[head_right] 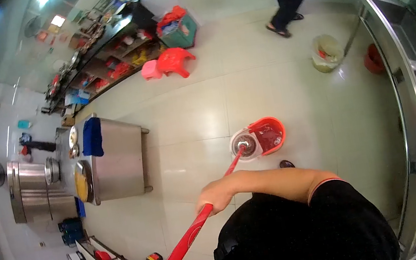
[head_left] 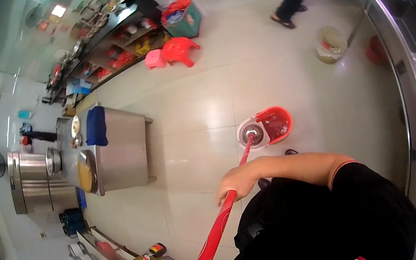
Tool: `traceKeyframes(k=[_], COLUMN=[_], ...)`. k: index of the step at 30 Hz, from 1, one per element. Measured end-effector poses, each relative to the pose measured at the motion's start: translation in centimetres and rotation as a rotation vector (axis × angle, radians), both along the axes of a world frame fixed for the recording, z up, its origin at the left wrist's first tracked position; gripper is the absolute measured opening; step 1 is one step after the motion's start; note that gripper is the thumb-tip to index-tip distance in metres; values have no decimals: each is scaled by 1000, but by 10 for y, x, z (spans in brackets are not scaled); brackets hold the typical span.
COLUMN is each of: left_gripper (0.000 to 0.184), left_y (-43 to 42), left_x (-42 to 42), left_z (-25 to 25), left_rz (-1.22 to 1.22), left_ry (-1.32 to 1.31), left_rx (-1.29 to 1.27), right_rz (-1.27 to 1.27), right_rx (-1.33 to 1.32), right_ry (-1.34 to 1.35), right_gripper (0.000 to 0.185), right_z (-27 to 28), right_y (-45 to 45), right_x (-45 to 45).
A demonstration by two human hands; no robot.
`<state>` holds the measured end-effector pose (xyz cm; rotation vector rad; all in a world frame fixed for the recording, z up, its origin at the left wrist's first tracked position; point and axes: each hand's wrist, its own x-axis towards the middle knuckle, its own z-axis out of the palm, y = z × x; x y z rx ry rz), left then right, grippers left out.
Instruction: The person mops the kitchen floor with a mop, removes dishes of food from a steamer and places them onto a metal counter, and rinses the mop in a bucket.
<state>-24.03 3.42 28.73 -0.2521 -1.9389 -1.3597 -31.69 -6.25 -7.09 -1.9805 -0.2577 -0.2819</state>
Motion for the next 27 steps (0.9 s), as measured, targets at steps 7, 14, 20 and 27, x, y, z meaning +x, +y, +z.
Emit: traceKeyframes(k=[7, 14, 20, 27], left_gripper=[41, 30, 33, 25], left_y=[100, 94, 82, 35], left_x=[47, 43, 56, 69], left_z=[2, 9, 13, 22], left_rz=[1151, 1062, 942, 692], left_ry=[53, 248, 233, 203], left_rx=[-63, -22, -15, -47], right_rz=[-149, 273, 481, -149], right_rx=[-66, 119, 58, -84], right_ry=[109, 326, 334, 216], right_gripper=[19, 48, 48, 19], right_z=[-4, 32, 24, -24], right_y=[0, -16, -19, -11], right_x=[28, 46, 63, 50])
